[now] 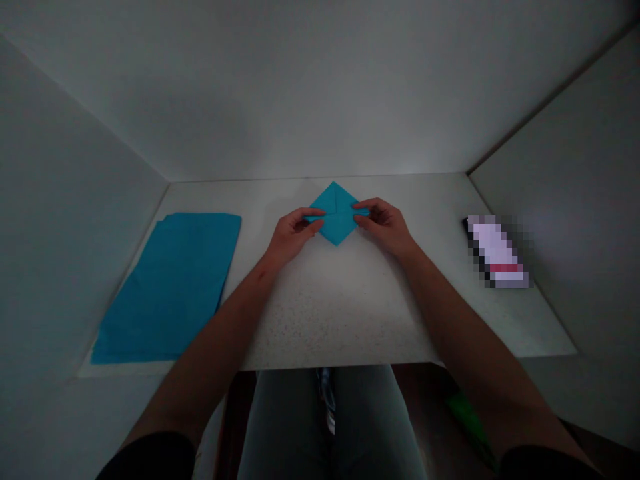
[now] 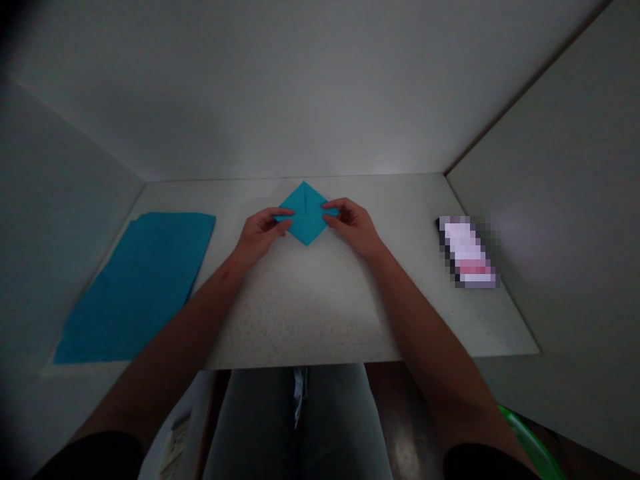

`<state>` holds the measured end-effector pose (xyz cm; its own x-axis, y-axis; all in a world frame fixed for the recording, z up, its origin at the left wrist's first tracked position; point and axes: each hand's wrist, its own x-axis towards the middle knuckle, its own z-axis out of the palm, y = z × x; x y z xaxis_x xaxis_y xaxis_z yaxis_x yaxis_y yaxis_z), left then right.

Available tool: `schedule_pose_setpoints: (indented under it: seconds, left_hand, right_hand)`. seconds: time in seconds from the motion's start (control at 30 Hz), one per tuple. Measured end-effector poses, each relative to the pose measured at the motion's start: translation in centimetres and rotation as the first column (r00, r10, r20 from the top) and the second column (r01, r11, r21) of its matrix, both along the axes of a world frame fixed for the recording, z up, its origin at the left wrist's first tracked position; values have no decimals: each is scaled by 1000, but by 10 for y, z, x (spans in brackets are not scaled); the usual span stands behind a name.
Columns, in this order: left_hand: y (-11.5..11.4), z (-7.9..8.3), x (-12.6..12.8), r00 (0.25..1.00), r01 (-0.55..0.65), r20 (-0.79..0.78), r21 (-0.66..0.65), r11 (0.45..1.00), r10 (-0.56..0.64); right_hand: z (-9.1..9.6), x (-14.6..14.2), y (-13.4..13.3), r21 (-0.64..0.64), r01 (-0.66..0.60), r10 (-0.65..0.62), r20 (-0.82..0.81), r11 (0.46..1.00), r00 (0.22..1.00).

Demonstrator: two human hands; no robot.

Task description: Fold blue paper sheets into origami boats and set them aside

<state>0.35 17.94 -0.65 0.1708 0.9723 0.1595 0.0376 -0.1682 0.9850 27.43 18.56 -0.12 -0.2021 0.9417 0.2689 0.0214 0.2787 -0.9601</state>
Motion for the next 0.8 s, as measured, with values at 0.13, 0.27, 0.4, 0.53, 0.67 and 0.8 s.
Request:
schedule_pose_setpoints:
  seconds: [0.13,0.27,0.4,0.53,0.67,0.8]
  left_hand:
    - [3,-1,0,999,-36,8,12,999,36]
    - [2,-1,0,998,-56,8,50,997,56]
    - [-1,-1,0,999,-39,35,62,997,37]
    - [-1,-1,-1,993,77,86,67,995,-82]
    - [2,-1,-1,992,86,92,42,995,-89]
    - [2,-1,-1,1000,-7,12,19,1000,7]
  right_hand:
    - [-2,1,2,46,47,-48,33,998,998]
    - [-1,0,-1,62,3,-6,53,998,999]
    - [2,0,-6,14,-28,26,131,1000,991]
    - [4,3,-6,-16,-86,87,66,996,994]
    - [6,3,-4,-15,-90,89,-17,996,996]
    - [10,0,-6,-58,-24,26,19,998,999]
